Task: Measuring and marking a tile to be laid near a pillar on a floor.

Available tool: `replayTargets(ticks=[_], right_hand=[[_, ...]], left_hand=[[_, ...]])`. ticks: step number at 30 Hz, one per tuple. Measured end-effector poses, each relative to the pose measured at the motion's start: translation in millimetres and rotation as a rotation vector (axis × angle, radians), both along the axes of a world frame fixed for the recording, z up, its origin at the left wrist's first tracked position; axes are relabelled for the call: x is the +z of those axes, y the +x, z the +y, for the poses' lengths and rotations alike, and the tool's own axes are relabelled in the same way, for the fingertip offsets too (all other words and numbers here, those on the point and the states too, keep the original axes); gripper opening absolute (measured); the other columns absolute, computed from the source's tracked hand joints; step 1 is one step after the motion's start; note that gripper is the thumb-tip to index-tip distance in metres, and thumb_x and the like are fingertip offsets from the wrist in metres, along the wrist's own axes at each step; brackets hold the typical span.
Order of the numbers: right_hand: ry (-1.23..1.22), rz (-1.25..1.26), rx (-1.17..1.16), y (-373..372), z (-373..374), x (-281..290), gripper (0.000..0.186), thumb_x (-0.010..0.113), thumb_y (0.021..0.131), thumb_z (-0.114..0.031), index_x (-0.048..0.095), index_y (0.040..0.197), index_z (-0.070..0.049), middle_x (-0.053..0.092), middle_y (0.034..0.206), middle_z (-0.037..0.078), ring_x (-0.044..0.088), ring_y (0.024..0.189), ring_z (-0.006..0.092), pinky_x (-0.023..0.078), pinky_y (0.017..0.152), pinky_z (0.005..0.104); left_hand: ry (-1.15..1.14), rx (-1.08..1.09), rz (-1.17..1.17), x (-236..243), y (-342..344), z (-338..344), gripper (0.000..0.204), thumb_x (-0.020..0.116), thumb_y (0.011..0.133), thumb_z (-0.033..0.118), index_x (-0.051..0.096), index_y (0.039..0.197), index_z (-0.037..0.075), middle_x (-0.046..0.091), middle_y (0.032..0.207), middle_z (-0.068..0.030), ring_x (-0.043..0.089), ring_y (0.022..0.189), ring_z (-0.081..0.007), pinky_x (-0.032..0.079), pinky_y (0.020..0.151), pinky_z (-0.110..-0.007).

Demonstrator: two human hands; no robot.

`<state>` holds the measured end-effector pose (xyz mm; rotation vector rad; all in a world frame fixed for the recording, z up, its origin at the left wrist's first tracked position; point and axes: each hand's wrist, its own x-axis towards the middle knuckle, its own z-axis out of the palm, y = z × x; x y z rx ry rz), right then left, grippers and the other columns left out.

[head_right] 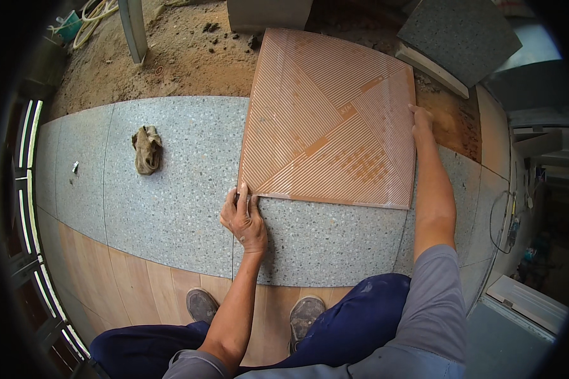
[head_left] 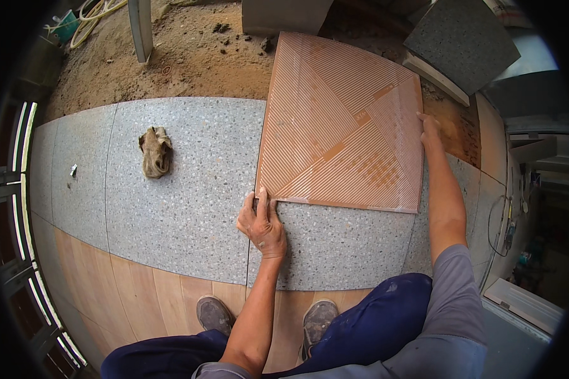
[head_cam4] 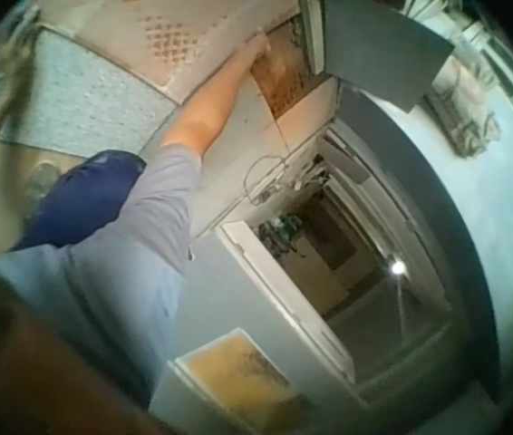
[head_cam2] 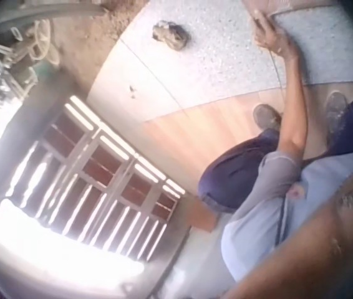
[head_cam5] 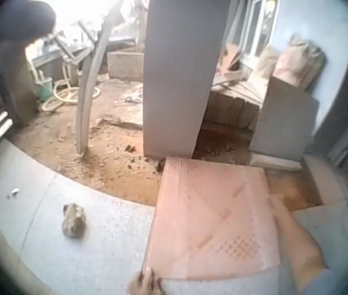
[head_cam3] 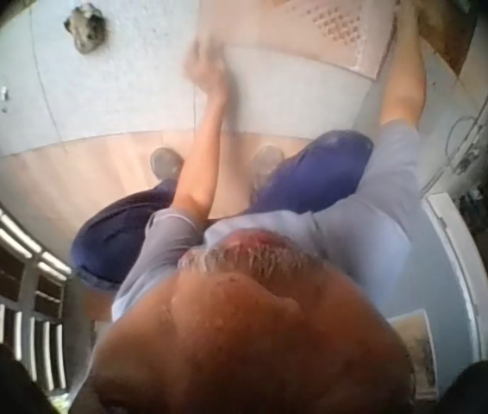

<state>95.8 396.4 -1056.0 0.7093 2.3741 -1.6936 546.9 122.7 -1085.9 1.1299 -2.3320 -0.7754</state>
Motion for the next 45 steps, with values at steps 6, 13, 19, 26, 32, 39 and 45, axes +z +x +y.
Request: replayTargets(ticks=[6, 13, 19, 26, 32, 39, 45], right_hand=[[0.013, 0.002, -0.025, -3.1, -0.5, -0.3, 0.065, 0.069, 0.089, -0.009, 0.041, 0.14, 0.021, 0.042, 0.149, 0.034, 0.045, 0.136, 0.0405, 0.03, 0.117, 0.0378], [0.019, -0.008, -0.007, -2.1, -4.5, -0.4, 0.064, 0.067, 0.09, -0.009, 0.041, 0.14, 0.021, 0.043, 0.149, 0.034, 0.045, 0.136, 0.0408, 0.03, 0.117, 0.0381], [-0.013, 0.002, -0.019, -10.4, 1.0, -2.7, 0.06, 0.065, 0.09, -0.004, 0.041, 0.139, 0.021, 0.042, 0.149, 0.034, 0.046, 0.135, 0.0414, 0.033, 0.117, 0.0398], [-0.024, -0.005, -0.018, -5.4, -5.3, -5.0, 0.061, 0.065, 0.09, -0.004, 0.04, 0.14, 0.021, 0.042, 0.149, 0.034, 0.046, 0.136, 0.041, 0.032, 0.117, 0.0396], [-0.032, 0.013, -0.014, -9.9, -1.1, -5.6, 0.061, 0.065, 0.09, -0.004, 0.04, 0.14, 0.021, 0.042, 0.149, 0.034, 0.046, 0.136, 0.0405, 0.032, 0.118, 0.0393], [-0.054, 0.017, -0.013, -15.1, 3.1, -7.0, 0.061, 0.068, 0.089, -0.008, 0.044, 0.138, 0.02, 0.044, 0.148, 0.033, 0.046, 0.135, 0.0406, 0.031, 0.117, 0.037], [-0.005, -0.004, -0.043, -5.9, -10.3, -0.5, 0.061, 0.069, 0.089, -0.007, 0.044, 0.138, 0.019, 0.046, 0.147, 0.033, 0.049, 0.133, 0.0413, 0.032, 0.116, 0.0371]], left_hand=[[0.001, 0.006, -0.014, -0.8, -1.8, 1.1, 0.041, 0.073, 0.092, 0.021, 0.068, 0.133, 0.021, 0.059, 0.132, -0.0057, 0.05, 0.122, -0.0256, 0.031, 0.106, -0.044], [-0.034, 0.016, -0.061, -3.4, -2.6, -0.1, 0.041, 0.072, 0.093, 0.023, 0.067, 0.134, 0.02, 0.06, 0.133, -0.0038, 0.05, 0.123, -0.0243, 0.029, 0.107, -0.044], [-0.028, 0.025, -0.069, -1.6, -4.9, 1.1, 0.041, 0.072, 0.093, 0.025, 0.068, 0.133, 0.022, 0.061, 0.128, -0.0017, 0.05, 0.122, -0.0217, 0.029, 0.108, -0.043], [-0.022, 0.053, -0.076, -1.4, -6.4, -0.8, 0.037, 0.072, 0.093, 0.025, 0.07, 0.13, 0.023, 0.062, 0.122, -0.0018, 0.051, 0.119, -0.0206, 0.031, 0.105, -0.042], [0.041, 0.073, -0.053, -0.1, -8.0, -1.7, 0.048, 0.072, 0.093, 0.028, 0.061, 0.139, 0.016, 0.061, 0.123, -0.0032, 0.051, 0.119, -0.0233, 0.03, 0.107, -0.044], [0.006, 0.089, -0.114, -0.1, -11.6, -2.0, 0.05, 0.072, 0.093, 0.033, 0.06, 0.137, 0.013, 0.058, 0.122, -0.006, 0.051, 0.117, -0.0261, 0.032, 0.106, -0.046], [0.024, 0.126, -0.119, 0.3, -11.4, -4.5, 0.047, 0.073, 0.091, 0.035, 0.063, 0.132, 0.014, 0.059, 0.121, -0.0049, 0.052, 0.117, -0.0264, 0.033, 0.106, -0.046]])
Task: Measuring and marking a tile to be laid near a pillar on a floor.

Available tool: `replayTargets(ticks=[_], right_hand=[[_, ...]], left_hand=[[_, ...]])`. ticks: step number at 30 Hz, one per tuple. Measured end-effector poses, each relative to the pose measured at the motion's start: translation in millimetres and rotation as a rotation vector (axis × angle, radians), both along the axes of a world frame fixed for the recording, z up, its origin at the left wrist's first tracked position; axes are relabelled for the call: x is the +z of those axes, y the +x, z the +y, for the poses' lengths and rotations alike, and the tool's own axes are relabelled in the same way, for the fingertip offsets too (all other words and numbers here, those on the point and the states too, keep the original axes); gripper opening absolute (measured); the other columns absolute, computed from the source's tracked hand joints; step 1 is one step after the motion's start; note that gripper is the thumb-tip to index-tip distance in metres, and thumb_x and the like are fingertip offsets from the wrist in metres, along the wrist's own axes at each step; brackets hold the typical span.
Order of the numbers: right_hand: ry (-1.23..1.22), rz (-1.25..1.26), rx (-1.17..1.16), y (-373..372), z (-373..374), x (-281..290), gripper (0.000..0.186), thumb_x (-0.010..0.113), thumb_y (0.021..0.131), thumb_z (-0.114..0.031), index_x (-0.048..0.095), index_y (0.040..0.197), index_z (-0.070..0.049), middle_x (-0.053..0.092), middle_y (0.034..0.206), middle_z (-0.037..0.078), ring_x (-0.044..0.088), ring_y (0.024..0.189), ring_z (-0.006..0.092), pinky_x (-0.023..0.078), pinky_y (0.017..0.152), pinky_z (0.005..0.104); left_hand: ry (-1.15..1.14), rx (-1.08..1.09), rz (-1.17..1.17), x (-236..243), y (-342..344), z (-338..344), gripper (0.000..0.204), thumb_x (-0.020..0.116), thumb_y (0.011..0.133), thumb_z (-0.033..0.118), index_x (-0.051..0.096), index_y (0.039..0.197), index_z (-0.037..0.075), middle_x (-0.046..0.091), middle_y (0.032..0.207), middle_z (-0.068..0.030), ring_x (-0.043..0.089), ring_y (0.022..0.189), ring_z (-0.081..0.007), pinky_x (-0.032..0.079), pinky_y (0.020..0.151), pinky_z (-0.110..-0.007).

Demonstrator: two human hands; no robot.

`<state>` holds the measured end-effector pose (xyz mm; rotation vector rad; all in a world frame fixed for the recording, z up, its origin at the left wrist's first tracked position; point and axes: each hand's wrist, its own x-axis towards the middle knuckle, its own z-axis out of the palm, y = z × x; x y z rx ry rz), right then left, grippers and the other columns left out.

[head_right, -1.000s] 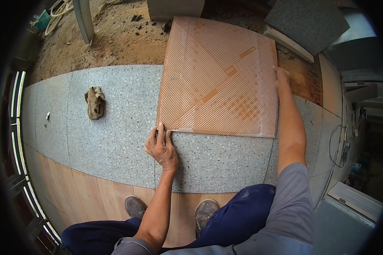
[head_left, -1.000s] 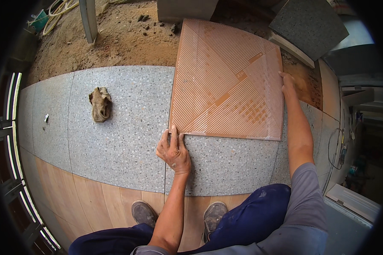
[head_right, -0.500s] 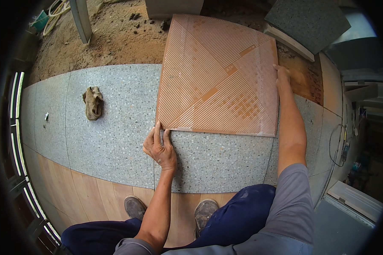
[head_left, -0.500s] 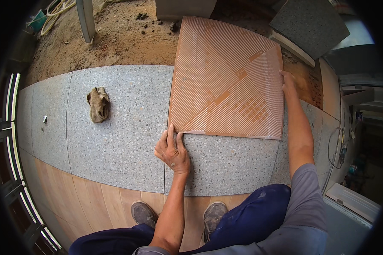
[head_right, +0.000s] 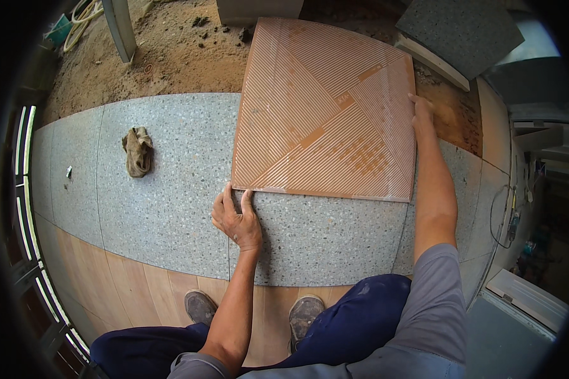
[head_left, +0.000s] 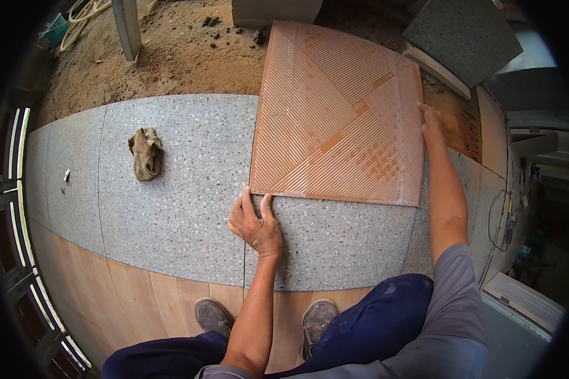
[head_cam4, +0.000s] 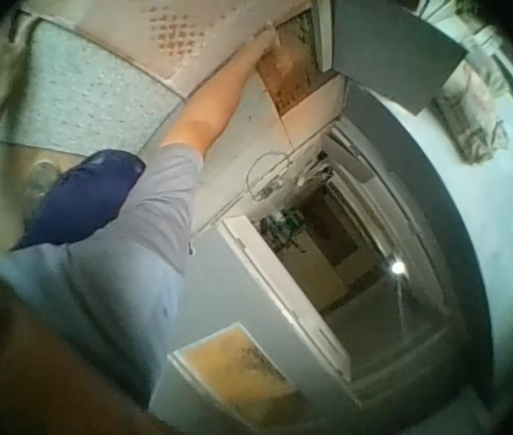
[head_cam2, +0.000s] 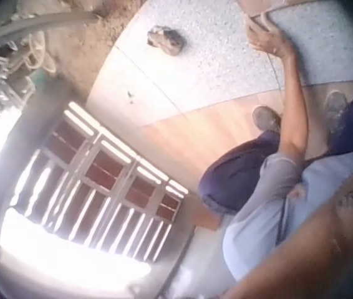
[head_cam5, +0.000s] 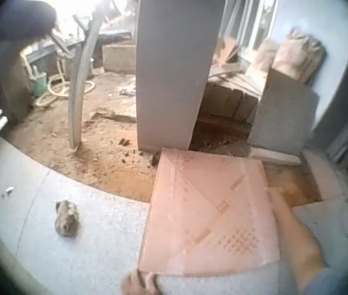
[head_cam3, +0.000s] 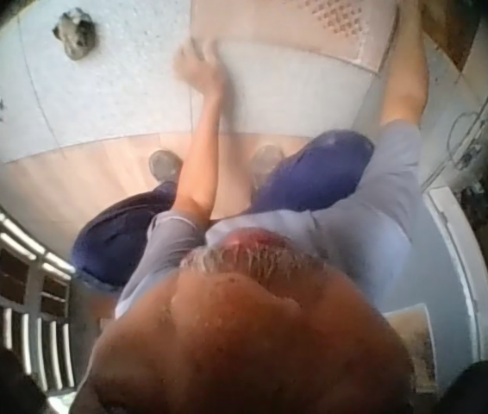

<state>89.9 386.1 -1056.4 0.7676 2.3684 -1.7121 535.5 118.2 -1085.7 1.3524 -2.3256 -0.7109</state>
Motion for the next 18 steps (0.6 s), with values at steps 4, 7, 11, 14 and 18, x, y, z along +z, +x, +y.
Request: replayTargets(ticks=[4, 7, 11, 14, 18], right_hand=[[0.015, 0.004, 0.005, -2.5, 2.3, -4.8, 0.062, 0.069, 0.089, -0.008, 0.044, 0.139, 0.019, 0.046, 0.147, 0.033, 0.049, 0.133, 0.0405, 0.032, 0.116, 0.0366], [0.001, 0.029, 0.024, -13.9, 18.8, -13.3, 0.059, 0.067, 0.089, -0.006, 0.045, 0.138, 0.019, 0.045, 0.147, 0.033, 0.048, 0.134, 0.0406, 0.033, 0.117, 0.0382], [-0.022, -0.022, 0.02, -15.7, 12.9, -13.7, 0.061, 0.068, 0.089, -0.007, 0.045, 0.139, 0.018, 0.045, 0.148, 0.032, 0.047, 0.136, 0.0396, 0.033, 0.117, 0.0381], [0.023, -0.019, -0.002, -21.3, 19.4, -17.7, 0.063, 0.069, 0.089, -0.008, 0.043, 0.14, 0.018, 0.044, 0.149, 0.032, 0.046, 0.137, 0.0391, 0.033, 0.117, 0.038], [0.057, 0.006, -0.005, -18.6, 19.3, -19.8, 0.065, 0.07, 0.089, -0.008, 0.042, 0.141, 0.019, 0.042, 0.15, 0.032, 0.045, 0.138, 0.0389, 0.033, 0.118, 0.0379]], left_hand=[[0.002, 0.008, 0.02, -0.4, 2.0, -1.8, 0.046, 0.075, 0.09, 0.035, 0.064, 0.13, 0.015, 0.06, 0.121, -0.0043, 0.053, 0.117, -0.0263, 0.033, 0.106, -0.046], [0.035, 0.005, 0.022, 0.5, -1.3, 1.1, 0.046, 0.076, 0.089, 0.034, 0.064, 0.129, 0.015, 0.06, 0.122, -0.0042, 0.053, 0.117, -0.0261, 0.033, 0.106, -0.046], [0.026, 0.017, 0.033, 0.2, 0.2, -3.7, 0.046, 0.076, 0.088, 0.034, 0.064, 0.128, 0.015, 0.06, 0.122, -0.0042, 0.052, 0.118, -0.0263, 0.032, 0.106, -0.047], [0.071, 0.022, 0.052, 1.5, -1.8, -3.1, 0.046, 0.076, 0.088, 0.035, 0.064, 0.128, 0.015, 0.06, 0.122, -0.0043, 0.052, 0.119, -0.0262, 0.031, 0.107, -0.047], [0.088, 0.024, 0.055, -0.6, 0.6, -3.4, 0.045, 0.076, 0.089, 0.035, 0.065, 0.128, 0.016, 0.059, 0.122, -0.0039, 0.051, 0.119, -0.0254, 0.03, 0.107, -0.047]])
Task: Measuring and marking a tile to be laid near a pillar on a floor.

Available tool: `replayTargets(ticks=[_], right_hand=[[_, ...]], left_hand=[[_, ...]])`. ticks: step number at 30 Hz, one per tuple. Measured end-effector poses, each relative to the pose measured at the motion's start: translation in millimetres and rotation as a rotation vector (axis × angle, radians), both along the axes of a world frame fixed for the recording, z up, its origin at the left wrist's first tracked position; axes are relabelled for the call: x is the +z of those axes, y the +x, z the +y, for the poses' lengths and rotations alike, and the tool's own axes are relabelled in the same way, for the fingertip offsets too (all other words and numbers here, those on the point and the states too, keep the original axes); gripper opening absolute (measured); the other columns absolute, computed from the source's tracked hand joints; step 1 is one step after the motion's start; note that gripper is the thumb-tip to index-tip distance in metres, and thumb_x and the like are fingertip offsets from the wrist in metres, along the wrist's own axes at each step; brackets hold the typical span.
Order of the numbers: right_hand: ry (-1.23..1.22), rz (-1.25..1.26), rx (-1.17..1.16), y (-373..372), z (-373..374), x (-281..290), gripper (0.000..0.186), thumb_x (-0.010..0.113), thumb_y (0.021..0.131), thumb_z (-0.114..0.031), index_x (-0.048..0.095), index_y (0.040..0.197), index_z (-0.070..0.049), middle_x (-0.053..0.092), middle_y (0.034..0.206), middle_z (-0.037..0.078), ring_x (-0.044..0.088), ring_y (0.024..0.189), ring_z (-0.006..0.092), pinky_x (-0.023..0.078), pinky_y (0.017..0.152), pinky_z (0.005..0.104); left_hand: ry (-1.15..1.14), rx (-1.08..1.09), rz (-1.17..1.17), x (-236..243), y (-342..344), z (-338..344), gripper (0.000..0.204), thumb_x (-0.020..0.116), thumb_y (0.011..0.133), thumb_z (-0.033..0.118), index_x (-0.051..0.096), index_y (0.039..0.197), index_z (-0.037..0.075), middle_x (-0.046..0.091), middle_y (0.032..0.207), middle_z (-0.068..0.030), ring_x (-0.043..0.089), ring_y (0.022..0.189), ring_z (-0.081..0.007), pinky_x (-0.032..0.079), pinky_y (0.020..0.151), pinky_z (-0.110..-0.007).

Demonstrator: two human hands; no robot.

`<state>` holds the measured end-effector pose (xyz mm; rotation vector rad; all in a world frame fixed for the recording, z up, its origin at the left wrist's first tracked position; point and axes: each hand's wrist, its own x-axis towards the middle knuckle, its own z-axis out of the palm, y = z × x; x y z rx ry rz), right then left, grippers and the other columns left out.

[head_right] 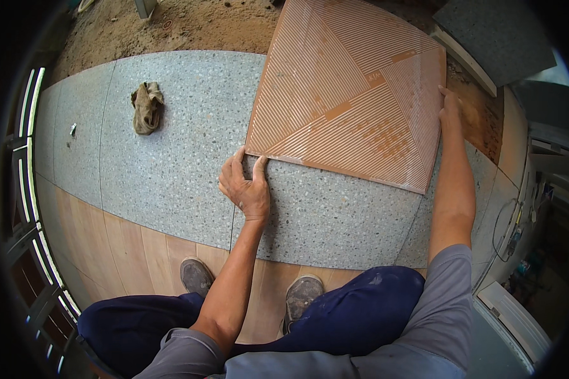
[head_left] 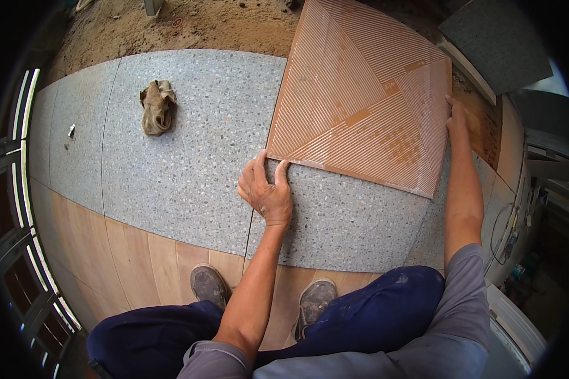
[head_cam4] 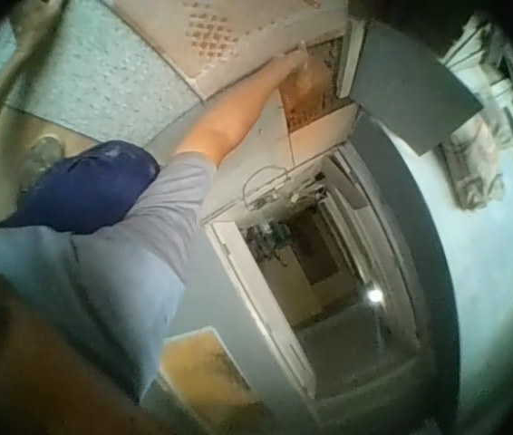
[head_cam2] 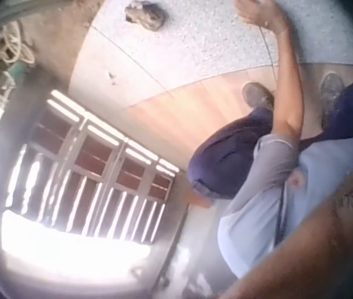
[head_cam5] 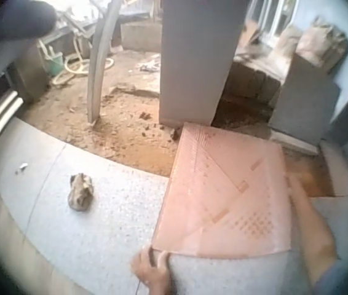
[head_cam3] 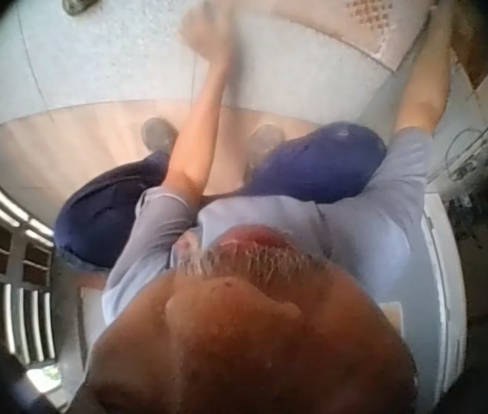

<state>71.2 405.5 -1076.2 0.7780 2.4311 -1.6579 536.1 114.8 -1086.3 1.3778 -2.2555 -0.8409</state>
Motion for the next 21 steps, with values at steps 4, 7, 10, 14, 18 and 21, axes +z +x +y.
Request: replayTargets(ticks=[4, 7, 10, 14, 18, 21], right_hand=[[-0.013, -0.005, 0.005, 14.2, -13.5, 8.9, 0.065, 0.07, 0.089, -0.007, 0.042, 0.14, 0.019, 0.042, 0.15, 0.032, 0.046, 0.137, 0.039, 0.034, 0.117, 0.0382], [-0.141, 0.036, 0.073, 24.0, -17.4, 14.7, 0.064, 0.069, 0.089, -0.006, 0.041, 0.141, 0.02, 0.041, 0.151, 0.032, 0.046, 0.137, 0.0388, 0.033, 0.118, 0.0382], [-0.075, 0.019, 0.064, 19.0, -14.6, 18.0, 0.063, 0.068, 0.09, -0.006, 0.04, 0.141, 0.019, 0.041, 0.151, 0.032, 0.045, 0.137, 0.0386, 0.031, 0.118, 0.0382], [-0.067, 0.008, 0.044, 12.9, -10.6, 12.2, 0.064, 0.068, 0.091, -0.007, 0.04, 0.142, 0.019, 0.041, 0.151, 0.031, 0.043, 0.139, 0.038, 0.029, 0.119, 0.0377], [-0.087, 0.018, 0.062, 6.7, -3.3, 1.1, 0.066, 0.069, 0.09, -0.009, 0.04, 0.142, 0.018, 0.041, 0.152, 0.03, 0.043, 0.14, 0.0379, 0.028, 0.12, 0.0376], [-0.062, 0.011, 0.073, 10.0, -4.8, -5.1, 0.067, 0.07, 0.089, -0.009, 0.04, 0.142, 0.018, 0.042, 0.151, 0.03, 0.043, 0.14, 0.0382, 0.027, 0.121, 0.038]], left_hand=[[0.012, 0.008, -0.014, -1.7, 3.5, -0.2, 0.044, 0.076, 0.089, 0.034, 0.066, 0.128, 0.017, 0.059, 0.119, -0.0032, 0.051, 0.117, -0.0249, 0.03, 0.107, -0.047], [0.008, 0.007, 0.008, -1.8, -0.9, -2.7, 0.044, 0.076, 0.088, 0.035, 0.066, 0.128, 0.017, 0.059, 0.119, -0.0031, 0.051, 0.116, -0.0248, 0.03, 0.106, -0.046], [0.01, 0.006, 0.001, -0.2, -2.2, -0.2, 0.044, 0.075, 0.089, 0.035, 0.066, 0.128, 0.017, 0.059, 0.118, -0.003, 0.051, 0.115, -0.0246, 0.03, 0.105, -0.045], [-0.019, -0.001, -0.006, -3.9, -0.7, -0.4, 0.044, 0.075, 0.089, 0.035, 0.066, 0.128, 0.017, 0.058, 0.118, -0.0029, 0.051, 0.115, -0.0242, 0.031, 0.105, -0.045], [-0.007, -0.001, 0.004, -5.1, 1.7, -1.6, 0.044, 0.075, 0.089, 0.035, 0.066, 0.128, 0.017, 0.058, 0.118, -0.0028, 0.051, 0.115, -0.0239, 0.031, 0.105, -0.045], [-0.044, -0.002, -0.005, -6.9, 4.9, -2.9, 0.044, 0.075, 0.089, 0.035, 0.066, 0.129, 0.018, 0.059, 0.118, -0.0025, 0.051, 0.114, -0.0237, 0.031, 0.105, -0.045]])
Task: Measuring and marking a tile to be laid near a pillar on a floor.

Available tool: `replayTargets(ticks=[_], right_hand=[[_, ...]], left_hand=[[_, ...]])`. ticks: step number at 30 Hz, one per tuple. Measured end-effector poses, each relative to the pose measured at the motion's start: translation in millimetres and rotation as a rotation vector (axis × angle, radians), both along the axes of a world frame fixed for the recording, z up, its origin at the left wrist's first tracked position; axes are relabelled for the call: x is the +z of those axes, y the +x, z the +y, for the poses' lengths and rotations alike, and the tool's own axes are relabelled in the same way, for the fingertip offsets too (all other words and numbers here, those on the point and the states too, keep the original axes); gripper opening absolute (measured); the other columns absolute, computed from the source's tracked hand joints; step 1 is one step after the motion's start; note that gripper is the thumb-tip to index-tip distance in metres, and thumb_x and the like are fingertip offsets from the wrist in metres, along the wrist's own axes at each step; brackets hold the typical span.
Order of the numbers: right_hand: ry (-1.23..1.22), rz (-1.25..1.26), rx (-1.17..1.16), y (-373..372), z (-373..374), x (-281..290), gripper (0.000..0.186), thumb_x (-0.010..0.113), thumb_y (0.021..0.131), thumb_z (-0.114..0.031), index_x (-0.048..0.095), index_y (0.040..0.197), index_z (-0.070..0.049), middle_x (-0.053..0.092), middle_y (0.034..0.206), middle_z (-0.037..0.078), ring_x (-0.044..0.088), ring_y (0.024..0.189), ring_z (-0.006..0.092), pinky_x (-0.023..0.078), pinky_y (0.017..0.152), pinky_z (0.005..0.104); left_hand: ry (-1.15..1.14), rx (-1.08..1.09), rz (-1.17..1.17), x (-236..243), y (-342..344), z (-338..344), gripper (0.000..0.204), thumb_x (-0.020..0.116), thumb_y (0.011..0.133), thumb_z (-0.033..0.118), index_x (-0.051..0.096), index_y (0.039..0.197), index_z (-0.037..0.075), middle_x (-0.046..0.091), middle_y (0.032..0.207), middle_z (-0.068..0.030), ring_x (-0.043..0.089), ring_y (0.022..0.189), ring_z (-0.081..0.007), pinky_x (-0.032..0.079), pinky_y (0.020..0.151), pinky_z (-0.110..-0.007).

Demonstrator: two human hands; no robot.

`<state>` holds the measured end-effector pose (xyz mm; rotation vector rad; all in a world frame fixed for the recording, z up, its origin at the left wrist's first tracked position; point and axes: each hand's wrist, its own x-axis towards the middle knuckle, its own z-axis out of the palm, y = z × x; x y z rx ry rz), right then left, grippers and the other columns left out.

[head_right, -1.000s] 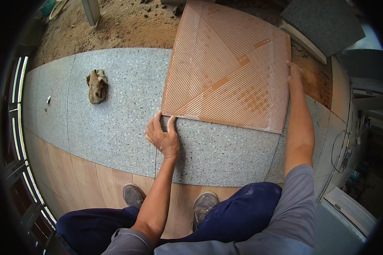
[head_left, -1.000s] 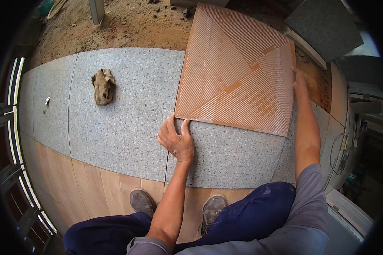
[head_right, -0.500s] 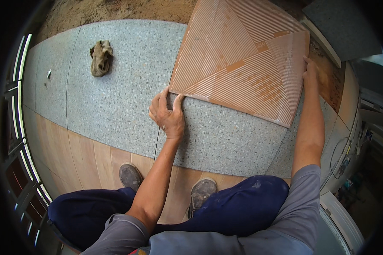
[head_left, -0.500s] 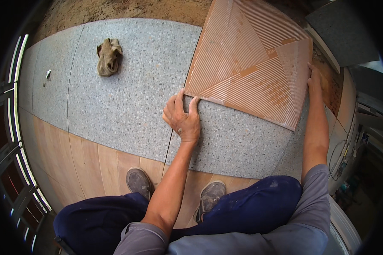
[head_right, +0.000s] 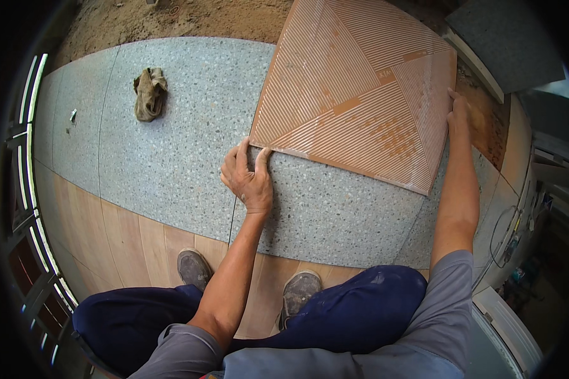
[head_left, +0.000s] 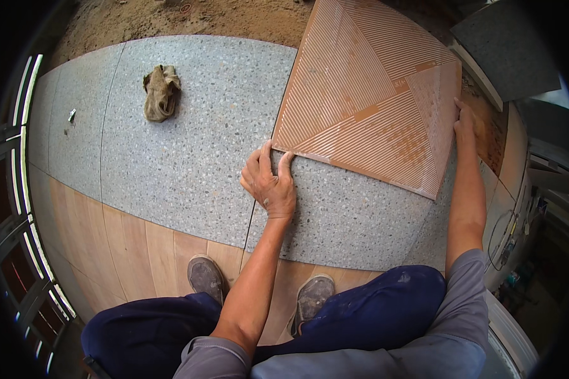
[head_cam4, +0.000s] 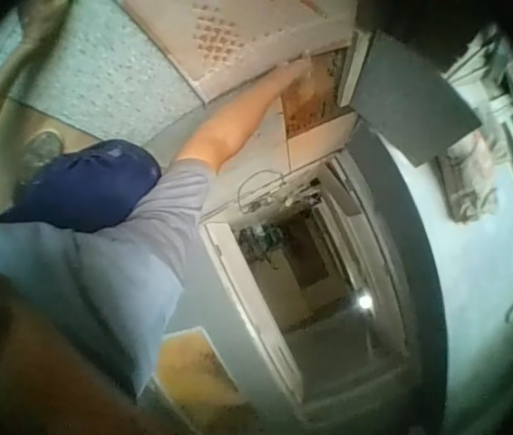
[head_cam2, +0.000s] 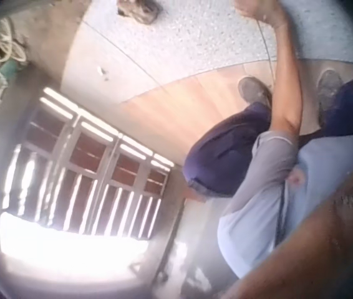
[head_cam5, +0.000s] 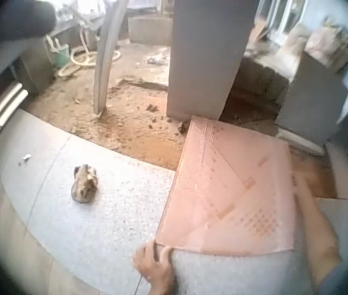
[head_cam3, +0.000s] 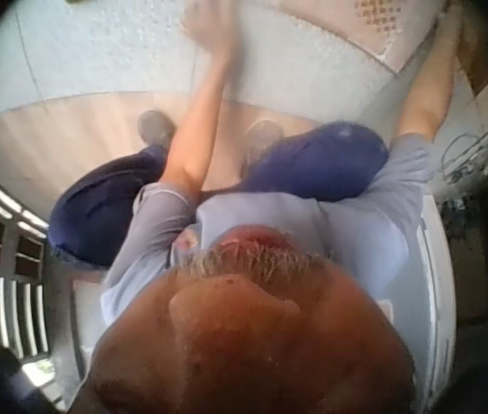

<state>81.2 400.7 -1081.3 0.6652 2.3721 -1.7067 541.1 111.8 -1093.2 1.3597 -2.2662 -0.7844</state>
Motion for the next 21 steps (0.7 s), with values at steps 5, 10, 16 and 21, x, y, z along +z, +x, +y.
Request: replayTargets(ticks=[5, 10, 16, 21], right_hand=[[-0.017, 0.039, -0.039, -24.2, 33.9, -8.4, 0.063, 0.071, 0.088, -0.009, 0.044, 0.139, 0.019, 0.044, 0.149, 0.03, 0.045, 0.137, 0.0382, 0.03, 0.119, 0.0373], [-0.07, 0.039, -0.035, -2.5, 1.7, 3.5, 0.055, 0.071, 0.089, -0.008, 0.05, 0.132, 0.019, 0.052, 0.141, 0.031, 0.054, 0.127, 0.0357, 0.036, 0.113, 0.0348], [-0.065, 0.029, -0.038, -0.6, 4.2, 18.7, 0.054, 0.07, 0.089, -0.009, 0.051, 0.131, 0.019, 0.052, 0.139, 0.031, 0.055, 0.123, 0.0366, 0.039, 0.11, 0.0366], [0.043, 0.018, 0.04, 2.8, -1.5, 16.8, 0.052, 0.069, 0.09, -0.013, 0.054, 0.129, 0.018, 0.055, 0.137, 0.03, 0.055, 0.124, 0.0358, 0.04, 0.108, 0.0388]], left_hand=[[0.03, -0.012, 0.014, 4.2, -8.3, 7.0, 0.045, 0.075, 0.09, 0.035, 0.066, 0.13, 0.016, 0.059, 0.119, -0.0028, 0.051, 0.116, -0.0242, 0.03, 0.107, -0.046], [0.021, 0.002, -0.007, 5.3, -4.0, 2.6, 0.044, 0.074, 0.09, 0.037, 0.067, 0.128, 0.015, 0.06, 0.12, -0.0019, 0.051, 0.118, -0.024, 0.03, 0.108, -0.045], [0.029, -0.004, -0.018, 6.6, -11.3, 6.1, 0.042, 0.073, 0.091, 0.037, 0.067, 0.128, 0.016, 0.06, 0.121, -0.0018, 0.051, 0.119, -0.0244, 0.03, 0.107, -0.044], [-0.013, 0.009, -0.021, 6.8, -4.7, 4.6, 0.044, 0.074, 0.089, 0.037, 0.067, 0.127, 0.016, 0.061, 0.118, -0.003, 0.053, 0.113, -0.026, 0.033, 0.104, -0.046]])
